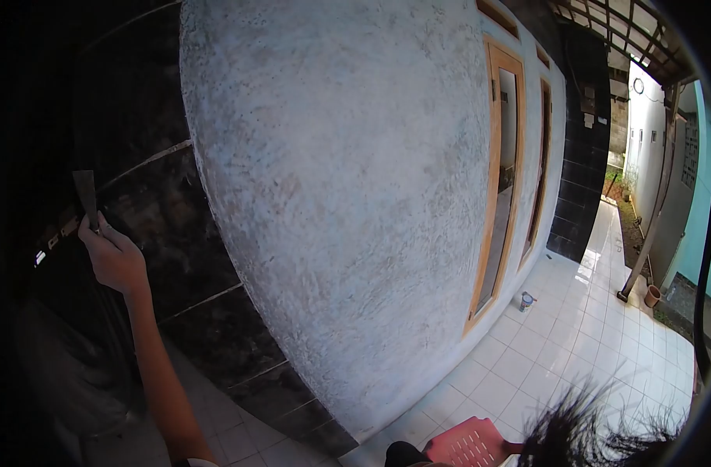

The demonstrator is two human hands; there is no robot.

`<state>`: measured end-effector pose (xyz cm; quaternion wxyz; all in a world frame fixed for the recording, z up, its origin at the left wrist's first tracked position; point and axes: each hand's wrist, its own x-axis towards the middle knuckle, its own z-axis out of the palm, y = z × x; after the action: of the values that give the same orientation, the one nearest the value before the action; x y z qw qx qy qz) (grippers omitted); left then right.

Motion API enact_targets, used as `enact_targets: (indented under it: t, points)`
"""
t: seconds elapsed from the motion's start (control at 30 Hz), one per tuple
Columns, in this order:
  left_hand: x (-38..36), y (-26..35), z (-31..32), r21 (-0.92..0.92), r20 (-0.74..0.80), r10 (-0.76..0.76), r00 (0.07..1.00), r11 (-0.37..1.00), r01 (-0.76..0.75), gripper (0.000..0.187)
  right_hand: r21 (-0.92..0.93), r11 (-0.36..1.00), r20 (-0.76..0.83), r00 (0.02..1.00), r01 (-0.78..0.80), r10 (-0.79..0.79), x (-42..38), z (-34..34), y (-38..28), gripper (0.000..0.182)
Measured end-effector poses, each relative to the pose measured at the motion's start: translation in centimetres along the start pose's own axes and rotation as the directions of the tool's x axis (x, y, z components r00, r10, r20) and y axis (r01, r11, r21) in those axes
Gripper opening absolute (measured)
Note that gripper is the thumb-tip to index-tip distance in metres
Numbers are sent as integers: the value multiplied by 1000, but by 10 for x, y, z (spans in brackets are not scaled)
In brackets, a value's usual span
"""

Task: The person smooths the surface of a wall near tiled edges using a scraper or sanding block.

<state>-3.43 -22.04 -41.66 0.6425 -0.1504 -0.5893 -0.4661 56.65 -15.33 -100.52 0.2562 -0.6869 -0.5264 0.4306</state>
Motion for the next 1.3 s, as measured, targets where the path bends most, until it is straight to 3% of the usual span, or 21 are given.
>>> enact_targets:
  t: [0.57,1.3]
  points:
    - [3,9,-10,-64,-22,37,999,997,-39,25,20,982,182,965,189,-190,7,55,-83,33]
    - [3,1,-3,-52,-18,79,997,995,-80,24,18,985,189,967,171,-171,27,43,-70,31]
